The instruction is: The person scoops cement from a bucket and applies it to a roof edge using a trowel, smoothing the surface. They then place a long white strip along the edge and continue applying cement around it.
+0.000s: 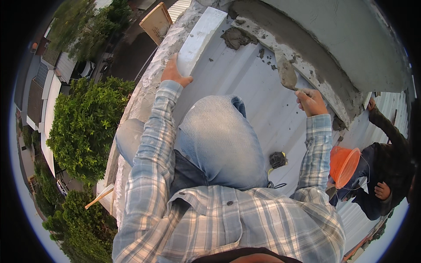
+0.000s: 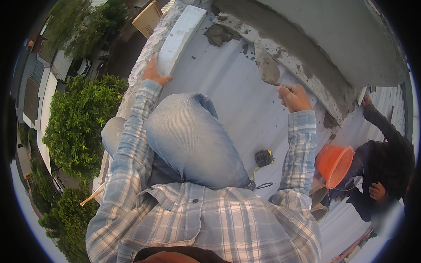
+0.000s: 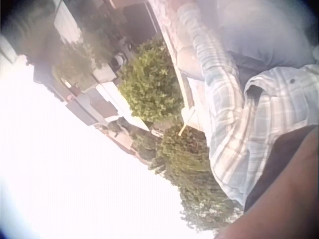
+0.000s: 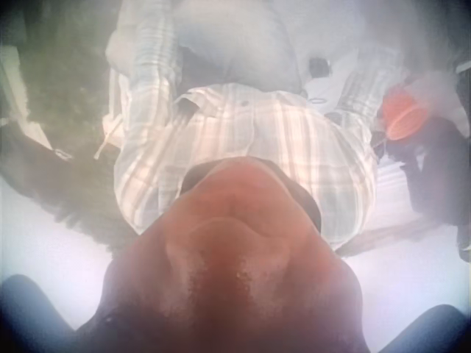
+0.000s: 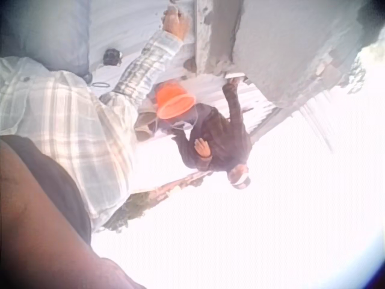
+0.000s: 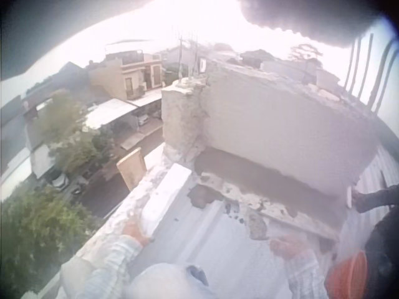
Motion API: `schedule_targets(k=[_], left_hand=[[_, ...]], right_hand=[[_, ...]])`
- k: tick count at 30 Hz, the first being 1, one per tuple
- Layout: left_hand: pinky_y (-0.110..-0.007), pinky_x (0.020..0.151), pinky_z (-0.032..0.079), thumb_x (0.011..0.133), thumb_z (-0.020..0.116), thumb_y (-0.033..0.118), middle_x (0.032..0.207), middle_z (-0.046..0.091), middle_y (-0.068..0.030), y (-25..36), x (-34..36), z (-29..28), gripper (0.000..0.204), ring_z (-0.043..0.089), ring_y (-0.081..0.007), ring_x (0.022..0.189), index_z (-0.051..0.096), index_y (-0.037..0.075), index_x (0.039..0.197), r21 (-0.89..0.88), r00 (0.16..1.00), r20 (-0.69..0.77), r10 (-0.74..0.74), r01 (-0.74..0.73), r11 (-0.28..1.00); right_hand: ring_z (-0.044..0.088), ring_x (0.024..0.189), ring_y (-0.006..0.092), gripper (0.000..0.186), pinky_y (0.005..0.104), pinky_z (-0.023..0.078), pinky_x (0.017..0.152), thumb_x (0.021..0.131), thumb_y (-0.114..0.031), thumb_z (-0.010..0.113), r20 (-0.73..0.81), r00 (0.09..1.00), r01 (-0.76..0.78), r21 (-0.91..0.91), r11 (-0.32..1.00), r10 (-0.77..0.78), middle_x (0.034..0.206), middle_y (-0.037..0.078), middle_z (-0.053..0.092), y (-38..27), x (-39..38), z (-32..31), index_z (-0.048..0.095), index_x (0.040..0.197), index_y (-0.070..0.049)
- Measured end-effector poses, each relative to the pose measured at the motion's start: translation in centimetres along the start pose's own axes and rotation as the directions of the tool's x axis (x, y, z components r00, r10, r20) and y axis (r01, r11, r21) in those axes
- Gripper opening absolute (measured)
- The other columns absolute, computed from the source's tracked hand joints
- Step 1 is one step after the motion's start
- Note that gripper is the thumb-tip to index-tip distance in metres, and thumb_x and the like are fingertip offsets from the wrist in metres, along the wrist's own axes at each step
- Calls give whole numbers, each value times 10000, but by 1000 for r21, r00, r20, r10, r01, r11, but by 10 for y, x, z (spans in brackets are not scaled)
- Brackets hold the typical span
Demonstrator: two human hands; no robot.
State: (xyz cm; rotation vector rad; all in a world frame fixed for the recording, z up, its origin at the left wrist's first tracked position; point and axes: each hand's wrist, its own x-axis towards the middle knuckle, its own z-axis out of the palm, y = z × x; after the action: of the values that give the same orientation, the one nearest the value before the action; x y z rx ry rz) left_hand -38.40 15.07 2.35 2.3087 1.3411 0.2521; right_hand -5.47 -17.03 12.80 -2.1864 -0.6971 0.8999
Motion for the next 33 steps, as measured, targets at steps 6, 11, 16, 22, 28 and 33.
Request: schedule_targets(k=[6,11,16,22,28,33], left_hand=[[-378,1116,396,588,847,266,1415,478,-229,8,2,3,1086,489,-365,1299,304,38,1501,-30,1000,-30,7,-8,1000],[-380,1114,398,584,853,269,1412,478,-233,6,-1,-4,1094,490,-369,1296,303,35,1500,-19,1000,-22,1,-1,1000],[-380,1125,387,578,854,274,1432,463,-233,8,-1,-4,1099,478,-368,1312,303,29,1497,-33,1000,-20,7,-7,999],[-367,1140,367,586,845,269,1444,453,-235,2,1,2,1076,463,-361,1328,314,14,1487,-32,999,-34,26,-27,999],[-360,1165,343,619,847,285,1477,409,-229,6,-2,3,1094,411,-349,1372,269,20,1509,-36,1000,23,17,-16,999],[-365,1153,351,590,844,276,1440,453,-240,-1,5,11,1075,446,-362,1342,314,10,1486,-22,997,-54,61,-62,998]], right_hand=[[564,572,119,263,275,465,509,906,-272,652,300,948,-123,26,992,110,724,49,629,-63,145,84,675,881,-12],[583,577,124,277,271,487,500,934,-276,639,240,954,-171,-54,984,179,758,62,646,-68,162,92,670,963,-2],[585,581,125,269,274,491,504,911,-259,648,226,962,-124,-129,984,151,776,73,654,-75,161,88,675,941,7],[582,583,124,235,285,488,506,861,-229,664,215,961,-129,-210,969,175,740,57,648,-98,156,82,677,904,2],[586,586,131,232,300,490,515,870,-237,663,183,971,-91,-305,948,152,725,60,639,-110,148,83,683,869,-6],[573,574,136,247,307,490,523,890,-254,655,225,962,-91,-262,961,153,739,68,635,-96,156,78,686,880,-9]])
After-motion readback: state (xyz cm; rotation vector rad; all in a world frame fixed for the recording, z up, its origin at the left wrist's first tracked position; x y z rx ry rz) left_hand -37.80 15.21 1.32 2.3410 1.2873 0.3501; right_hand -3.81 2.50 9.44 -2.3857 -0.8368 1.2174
